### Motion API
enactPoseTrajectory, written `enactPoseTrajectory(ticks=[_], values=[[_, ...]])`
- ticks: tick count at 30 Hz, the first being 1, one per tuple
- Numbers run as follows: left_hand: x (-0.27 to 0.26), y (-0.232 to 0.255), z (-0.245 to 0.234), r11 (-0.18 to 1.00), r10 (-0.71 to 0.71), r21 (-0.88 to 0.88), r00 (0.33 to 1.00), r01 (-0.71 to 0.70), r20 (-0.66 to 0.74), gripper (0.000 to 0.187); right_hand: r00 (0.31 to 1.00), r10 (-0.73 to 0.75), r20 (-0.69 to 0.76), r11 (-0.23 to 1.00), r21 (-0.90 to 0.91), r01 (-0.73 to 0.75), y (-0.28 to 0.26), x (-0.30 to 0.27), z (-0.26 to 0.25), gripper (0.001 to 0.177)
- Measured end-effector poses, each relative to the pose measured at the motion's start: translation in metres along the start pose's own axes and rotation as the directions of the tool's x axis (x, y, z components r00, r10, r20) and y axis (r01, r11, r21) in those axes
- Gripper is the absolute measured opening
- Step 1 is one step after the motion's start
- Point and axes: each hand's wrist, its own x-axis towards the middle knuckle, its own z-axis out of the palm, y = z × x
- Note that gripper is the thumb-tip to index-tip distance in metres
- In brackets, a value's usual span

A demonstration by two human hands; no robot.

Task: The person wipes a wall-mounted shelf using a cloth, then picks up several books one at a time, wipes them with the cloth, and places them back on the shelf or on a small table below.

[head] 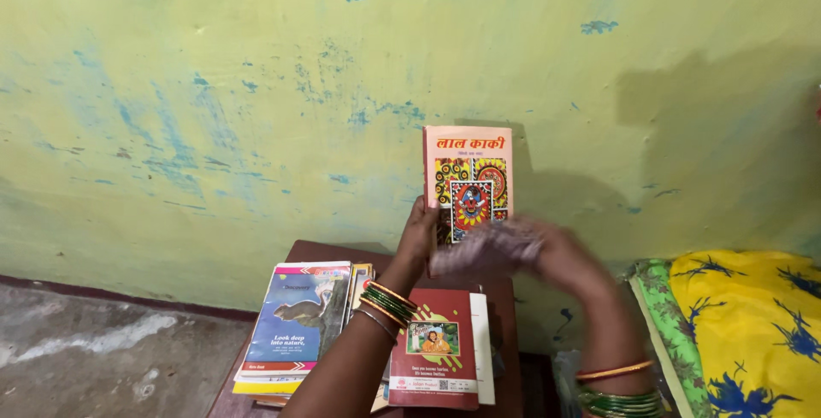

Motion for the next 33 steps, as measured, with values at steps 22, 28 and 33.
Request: enactPoseTrajectory(ticks=[22,28,33], values=[[-0.012,0.003,0.024,0.998,0.059,0.009,0.996,-0.059,-0.064,0.017,0.829,0.105,-0.549,0.993,0.008,-0.120,0.059,0.025,-0.005,0.053],[-0.023,0.008,0.065,0.902,0.283,0.332,0.959,-0.278,0.033,0.028,0.893,-0.066,-0.445,0.972,0.173,0.158,0.044,0.035,0.020,0.042],[-0.066,0.037,0.107,0.605,0.403,0.675,0.893,-0.422,0.197,0.039,0.894,0.210,-0.397,0.973,-0.002,-0.229,-0.033,0.015,0.041,0.049]])
